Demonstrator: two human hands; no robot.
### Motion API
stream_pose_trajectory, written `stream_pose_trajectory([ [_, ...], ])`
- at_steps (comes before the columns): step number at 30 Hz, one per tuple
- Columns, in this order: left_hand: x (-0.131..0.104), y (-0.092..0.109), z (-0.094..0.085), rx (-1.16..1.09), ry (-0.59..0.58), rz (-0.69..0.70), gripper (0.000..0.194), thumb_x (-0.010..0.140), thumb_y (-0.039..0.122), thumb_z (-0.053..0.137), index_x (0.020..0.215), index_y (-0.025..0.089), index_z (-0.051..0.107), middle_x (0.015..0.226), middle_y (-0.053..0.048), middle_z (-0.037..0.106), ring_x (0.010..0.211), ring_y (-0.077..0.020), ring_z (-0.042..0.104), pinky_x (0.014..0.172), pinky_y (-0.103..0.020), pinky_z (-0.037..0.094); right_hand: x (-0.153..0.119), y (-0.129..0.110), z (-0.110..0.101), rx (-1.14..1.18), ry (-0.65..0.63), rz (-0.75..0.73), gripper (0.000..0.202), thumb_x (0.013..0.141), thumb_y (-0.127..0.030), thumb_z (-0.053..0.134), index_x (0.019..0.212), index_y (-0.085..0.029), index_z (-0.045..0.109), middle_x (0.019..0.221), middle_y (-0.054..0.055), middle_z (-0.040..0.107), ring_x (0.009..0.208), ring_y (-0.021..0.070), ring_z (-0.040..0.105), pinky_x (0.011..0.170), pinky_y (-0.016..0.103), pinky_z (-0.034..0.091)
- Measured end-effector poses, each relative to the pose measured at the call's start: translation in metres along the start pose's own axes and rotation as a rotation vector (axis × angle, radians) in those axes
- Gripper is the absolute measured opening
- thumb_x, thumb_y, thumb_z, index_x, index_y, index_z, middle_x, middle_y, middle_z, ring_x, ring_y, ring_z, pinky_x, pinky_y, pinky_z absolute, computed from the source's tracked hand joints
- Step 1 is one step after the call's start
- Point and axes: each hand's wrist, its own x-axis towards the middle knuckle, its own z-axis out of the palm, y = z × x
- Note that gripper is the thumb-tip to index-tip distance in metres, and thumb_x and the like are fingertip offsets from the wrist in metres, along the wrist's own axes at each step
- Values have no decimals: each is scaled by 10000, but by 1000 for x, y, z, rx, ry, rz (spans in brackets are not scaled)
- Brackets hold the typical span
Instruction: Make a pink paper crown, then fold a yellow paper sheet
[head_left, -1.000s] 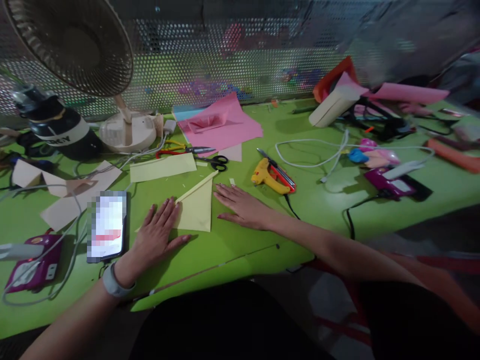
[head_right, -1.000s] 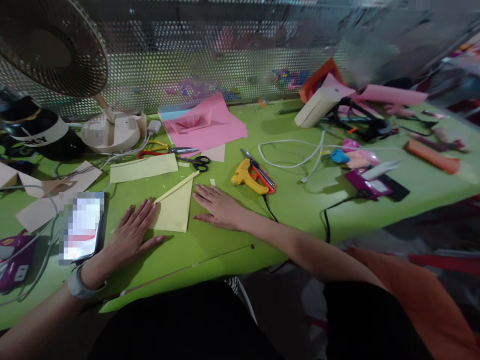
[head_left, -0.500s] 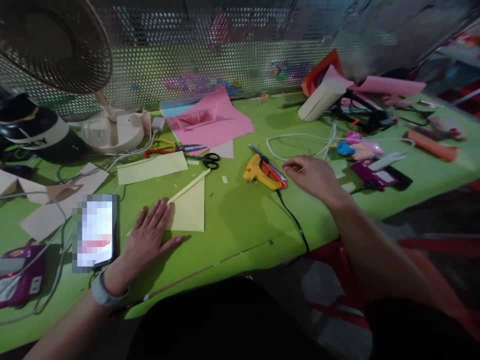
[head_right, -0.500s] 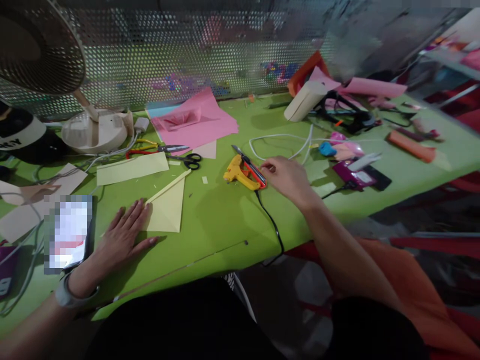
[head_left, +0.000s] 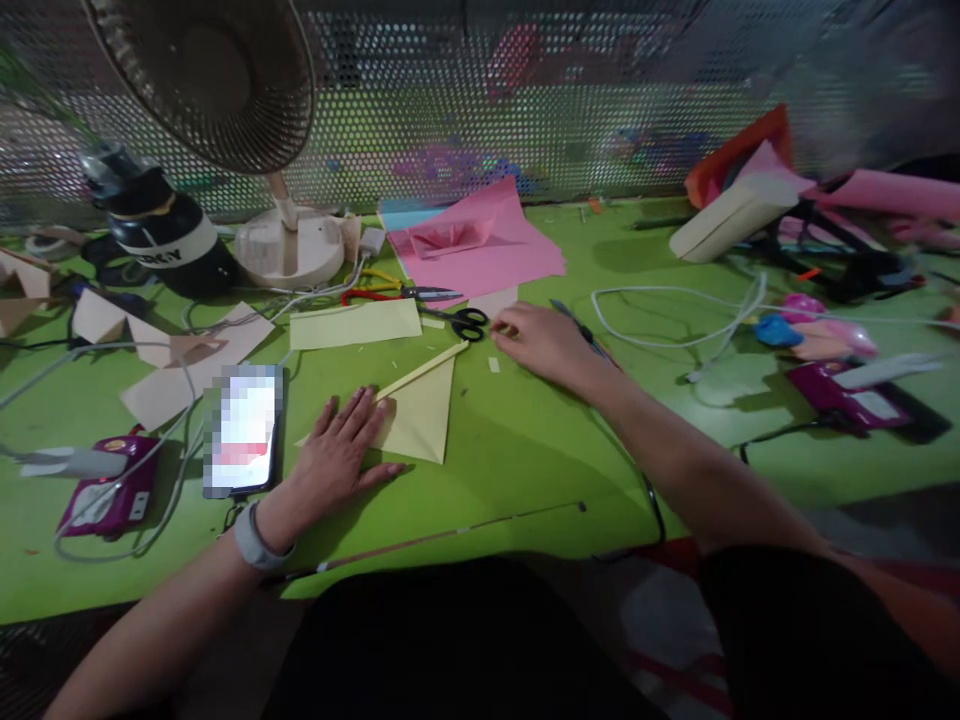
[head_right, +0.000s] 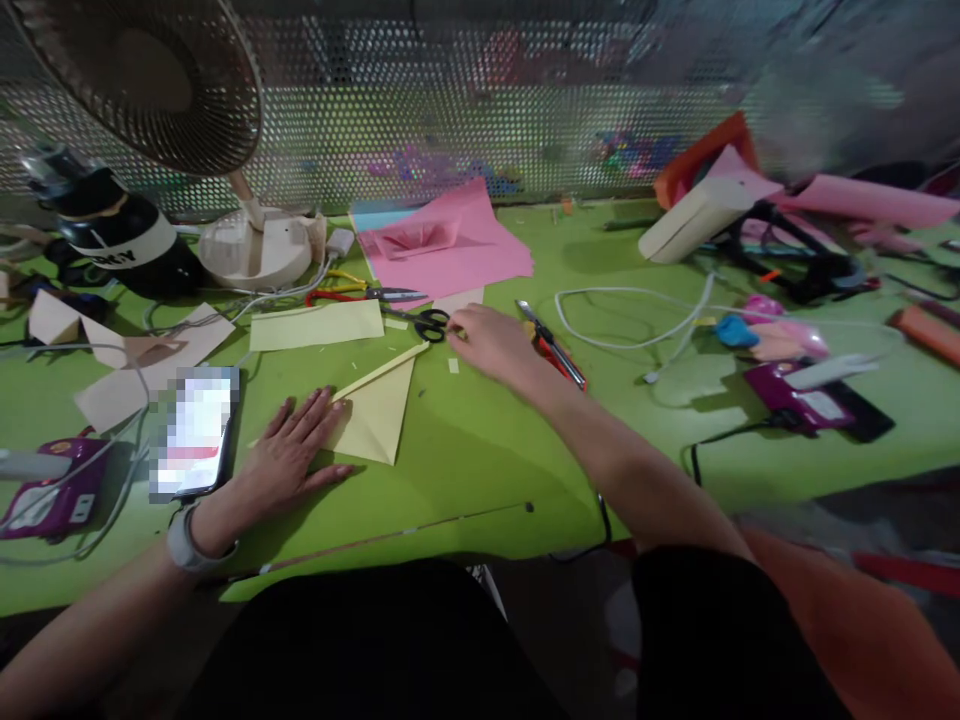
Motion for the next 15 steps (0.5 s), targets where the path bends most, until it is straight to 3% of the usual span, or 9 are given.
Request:
stream_pose_trajectory([
  [4, 0, 0, 1, -25, 13, -4, 984, 930, 734, 313, 1582, 130, -108, 1626, -189, 220, 1504, -322, 237, 1215, -538, 192, 40, -19, 3, -84, -83, 9, 262, 852, -271, 605, 1074, -147, 670, 1152, 136, 678, 916, 246, 643, 702, 316, 452],
  [8, 0, 1, 0, -40, -14, -7, 950, 934, 737, 267, 1592, 123, -38, 1631, -181, 198, 1506, -321, 232, 1226, -522, 153, 62, -25, 1, -153, -202, 62, 376, 782, -259, 673, 1133, -127, 643, 1091, 150, 707, 928, 275, 654, 690, 321, 456],
  [15, 0, 0, 3, -34, 27, -4, 940, 932, 739, 272, 1596, 126, 13, 1629, -173, 228, 1511, -305, 223, 1241, -501, 79, 73, -21, -11, -228, -349, 91, 188, 703, -230, 722, 870, -143, 720, 889, 156, 727, 859, 310, 667, 683, 368, 481],
])
